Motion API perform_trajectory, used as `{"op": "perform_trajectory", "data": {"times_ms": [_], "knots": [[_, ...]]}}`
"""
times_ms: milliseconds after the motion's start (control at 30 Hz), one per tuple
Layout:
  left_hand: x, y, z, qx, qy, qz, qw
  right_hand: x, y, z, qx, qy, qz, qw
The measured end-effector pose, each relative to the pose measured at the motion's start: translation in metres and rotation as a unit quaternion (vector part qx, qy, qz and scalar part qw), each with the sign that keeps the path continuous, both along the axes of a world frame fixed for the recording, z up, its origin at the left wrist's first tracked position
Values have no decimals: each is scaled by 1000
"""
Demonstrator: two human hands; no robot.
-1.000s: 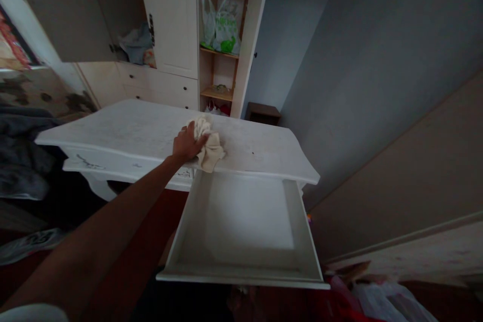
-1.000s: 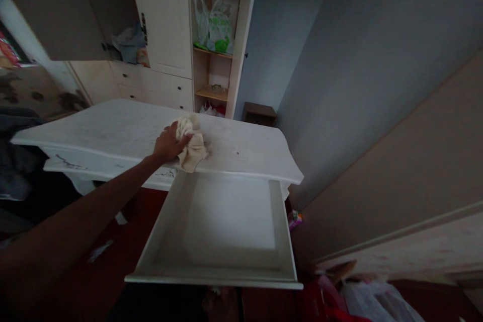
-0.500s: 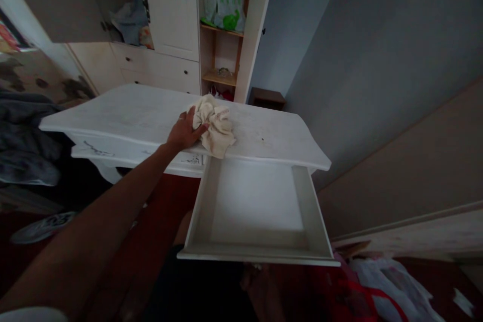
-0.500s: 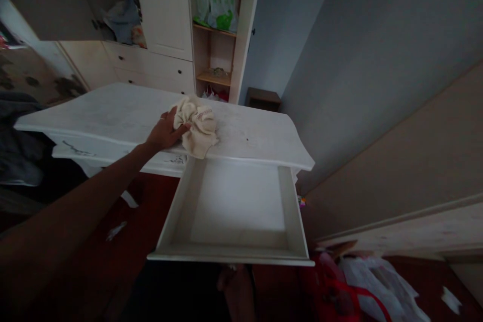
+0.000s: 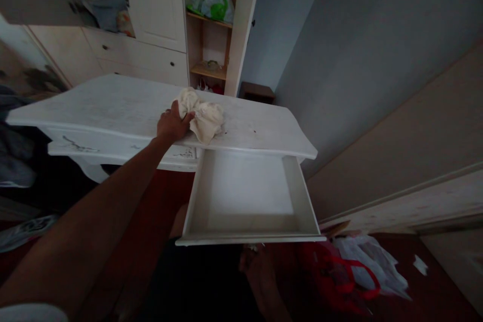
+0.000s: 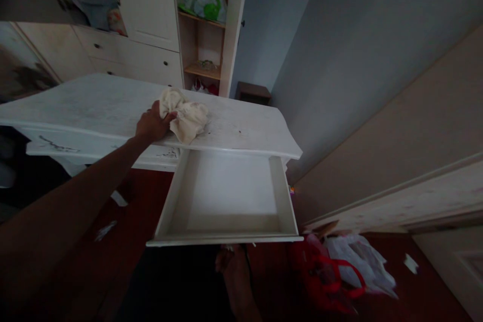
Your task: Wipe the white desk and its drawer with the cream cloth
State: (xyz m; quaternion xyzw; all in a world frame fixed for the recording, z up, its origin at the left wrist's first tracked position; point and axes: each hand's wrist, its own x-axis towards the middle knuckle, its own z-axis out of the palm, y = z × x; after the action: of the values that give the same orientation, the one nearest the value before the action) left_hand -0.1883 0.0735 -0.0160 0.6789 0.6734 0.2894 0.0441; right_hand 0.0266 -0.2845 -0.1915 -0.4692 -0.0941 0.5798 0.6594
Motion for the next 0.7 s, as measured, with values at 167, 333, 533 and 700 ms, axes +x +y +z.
{"op": "perform_trajectory", "data": {"times_ms": [167,333,533,700], "knots": [[0,2,-2,4,-5,3,1000,-3,2,9,-15,-4,5,1000],[0,1,-2,4,-4,5,1000,1,0,35,2,-35,47,998],[0,1,1,9,-7,4,1000,5,5,56,-22,-66,73,995],[-2,5,-3,12,1,9,1000,3,21,63,-39,-63,63,995]]}}
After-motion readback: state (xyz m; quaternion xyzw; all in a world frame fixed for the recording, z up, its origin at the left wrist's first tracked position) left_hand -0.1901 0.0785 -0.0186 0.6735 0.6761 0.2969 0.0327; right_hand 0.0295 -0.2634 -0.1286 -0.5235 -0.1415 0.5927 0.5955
